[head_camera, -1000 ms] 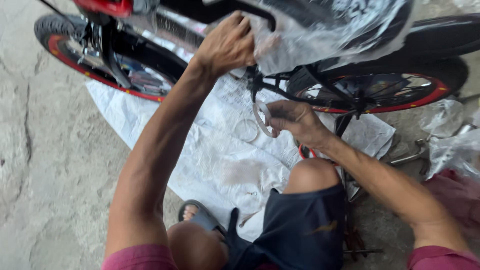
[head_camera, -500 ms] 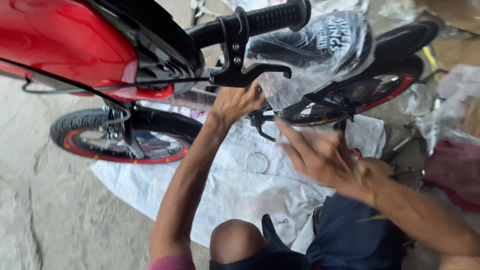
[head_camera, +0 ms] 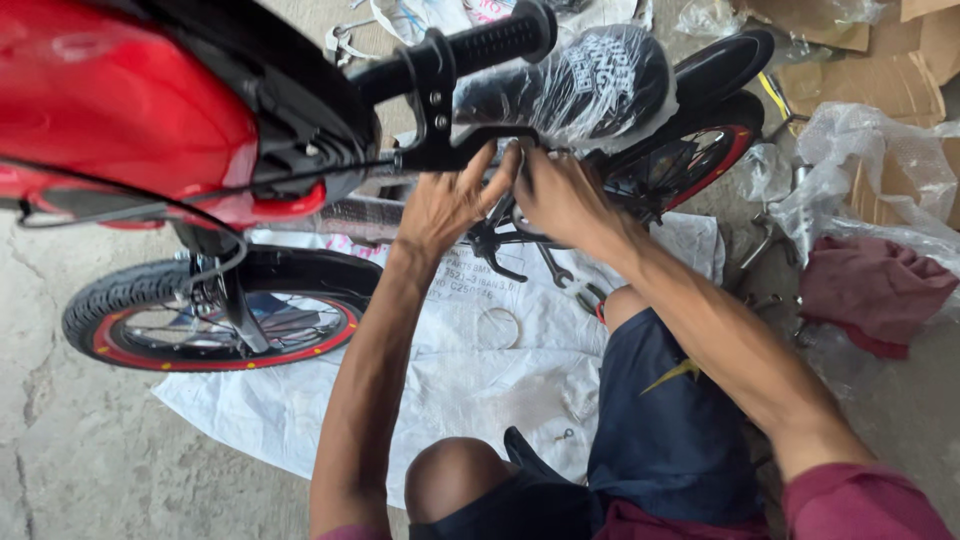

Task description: The person assembles a red BMX bicycle by removing protective bubble wrap from the frame and handlebars, then uses a wrench to tighten bolts on the handlebar stem, front wheel axle, and rear wheel axle. The person also uses pliers to adjust the rear brake cable and secures the brake assembly.

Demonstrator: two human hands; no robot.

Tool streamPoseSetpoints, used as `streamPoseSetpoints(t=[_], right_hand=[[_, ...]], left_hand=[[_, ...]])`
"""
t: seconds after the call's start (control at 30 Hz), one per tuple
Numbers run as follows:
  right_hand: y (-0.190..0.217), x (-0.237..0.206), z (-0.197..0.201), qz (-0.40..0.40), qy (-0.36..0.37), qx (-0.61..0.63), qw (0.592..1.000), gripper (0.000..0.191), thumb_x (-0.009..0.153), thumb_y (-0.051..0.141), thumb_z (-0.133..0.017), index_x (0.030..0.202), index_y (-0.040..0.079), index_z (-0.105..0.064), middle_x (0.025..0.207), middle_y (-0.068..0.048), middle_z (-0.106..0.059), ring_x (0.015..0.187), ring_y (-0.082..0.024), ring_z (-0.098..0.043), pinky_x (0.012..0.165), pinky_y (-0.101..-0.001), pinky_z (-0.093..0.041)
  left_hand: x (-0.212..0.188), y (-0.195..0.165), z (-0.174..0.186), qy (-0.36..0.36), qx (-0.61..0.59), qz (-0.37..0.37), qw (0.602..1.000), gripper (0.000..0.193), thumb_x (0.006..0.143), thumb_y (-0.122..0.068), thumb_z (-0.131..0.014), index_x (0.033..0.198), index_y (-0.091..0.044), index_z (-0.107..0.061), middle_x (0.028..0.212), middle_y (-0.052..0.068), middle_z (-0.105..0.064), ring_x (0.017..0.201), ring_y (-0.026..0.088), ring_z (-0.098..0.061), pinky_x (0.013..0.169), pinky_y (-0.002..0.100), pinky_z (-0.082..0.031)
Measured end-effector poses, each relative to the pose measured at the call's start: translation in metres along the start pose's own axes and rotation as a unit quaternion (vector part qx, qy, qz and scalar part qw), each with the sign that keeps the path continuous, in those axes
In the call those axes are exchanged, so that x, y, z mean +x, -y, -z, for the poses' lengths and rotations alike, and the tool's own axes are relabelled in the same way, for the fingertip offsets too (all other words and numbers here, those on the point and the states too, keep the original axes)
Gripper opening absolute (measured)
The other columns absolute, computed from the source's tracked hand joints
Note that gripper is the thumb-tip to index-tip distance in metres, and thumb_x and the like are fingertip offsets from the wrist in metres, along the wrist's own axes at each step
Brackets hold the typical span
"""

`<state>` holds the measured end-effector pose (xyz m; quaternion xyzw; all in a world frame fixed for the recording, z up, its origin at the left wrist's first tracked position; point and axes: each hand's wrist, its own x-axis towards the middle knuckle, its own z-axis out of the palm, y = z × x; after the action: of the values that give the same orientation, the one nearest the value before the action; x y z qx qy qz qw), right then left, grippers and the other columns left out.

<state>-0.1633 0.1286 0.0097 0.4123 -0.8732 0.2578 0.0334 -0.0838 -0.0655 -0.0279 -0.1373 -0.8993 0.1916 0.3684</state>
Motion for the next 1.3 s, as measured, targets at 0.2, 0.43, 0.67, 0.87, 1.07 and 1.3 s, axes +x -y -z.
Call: streamPoseSetpoints(t=[0.2, 0.43, 0.67, 0.87, 1.07, 1.3], right_hand=[[-0.002, -0.077, -0.004, -0.083, 0.018, 0.421, 0.903, 0.026, 0.099, 0.006, -0.072, 0.123, -0.004, -0.068, 0.095, -0.015, -0.077, 0.075, -0.015, -0.067, 0.062, -0.0285, -0.052], [0.013, -0.062, -0.032, -0.085, -0.093, 0.704, 0.699, 0.041, 0.098, -0.004, -0.062, 0.139, 0.0, -0.056, 0.121, -0.014, -0.074, 0.08, -0.012, -0.067, 0.071, -0.0263, -0.056], [0.009, -0.053, -0.041, -0.058, -0.121, 0.745, 0.654, 0.048, 0.1, -0.008, -0.062, 0.145, 0.003, -0.053, 0.111, -0.011, -0.071, 0.079, -0.013, -0.064, 0.069, -0.0273, -0.054], [-0.003, -0.051, -0.036, -0.039, -0.068, 0.72, 0.69, 0.057, 0.096, -0.008, -0.062, 0.149, 0.006, -0.045, 0.105, -0.01, -0.071, 0.082, -0.014, -0.065, 0.074, -0.0261, -0.053], [-0.003, -0.061, -0.027, -0.009, -0.048, 0.651, 0.758, 0.052, 0.099, -0.005, -0.063, 0.147, 0.004, -0.044, 0.113, -0.009, -0.069, 0.104, -0.013, -0.067, 0.099, -0.0303, -0.057], [-0.002, -0.062, -0.024, 0.006, -0.046, 0.634, 0.772, 0.054, 0.099, -0.004, -0.065, 0.148, 0.004, -0.045, 0.113, -0.009, -0.07, 0.106, -0.014, -0.067, 0.098, -0.0309, -0.055]], left_hand=[[0.008, 0.0, 0.008, -0.006, -0.053, 0.042, 0.998, 0.055, 0.097, -0.017, -0.061, 0.15, -0.016, -0.046, 0.139, 0.008, -0.058, 0.126, 0.027, -0.062, 0.115, 0.055, -0.04], [0.002, 0.001, 0.008, 0.038, -0.083, 0.022, 0.996, 0.028, 0.097, -0.009, -0.065, 0.124, -0.008, -0.057, 0.133, 0.015, -0.065, 0.114, 0.024, -0.064, 0.095, 0.042, -0.056], [-0.002, 0.009, 0.007, -0.032, 0.008, -0.079, 0.996, 0.028, 0.091, -0.018, -0.068, 0.114, -0.03, -0.057, 0.14, 0.002, -0.057, 0.118, 0.023, -0.061, 0.059, 0.024, -0.055], [-0.005, 0.013, 0.003, -0.072, 0.03, -0.11, 0.991, 0.034, 0.09, -0.016, -0.069, 0.117, -0.035, -0.059, 0.146, -0.012, -0.052, 0.128, 0.026, -0.053, 0.07, 0.021, -0.058], [-0.003, 0.014, 0.008, -0.065, 0.015, -0.116, 0.991, 0.029, 0.09, -0.02, -0.07, 0.116, -0.032, -0.063, 0.144, -0.009, -0.055, 0.12, 0.02, -0.06, 0.065, 0.02, -0.055], [0.005, 0.014, 0.017, -0.098, 0.001, -0.116, 0.988, 0.024, 0.088, -0.02, -0.07, 0.109, -0.028, -0.063, 0.138, -0.007, -0.056, 0.117, 0.019, -0.062, 0.075, 0.032, -0.063]])
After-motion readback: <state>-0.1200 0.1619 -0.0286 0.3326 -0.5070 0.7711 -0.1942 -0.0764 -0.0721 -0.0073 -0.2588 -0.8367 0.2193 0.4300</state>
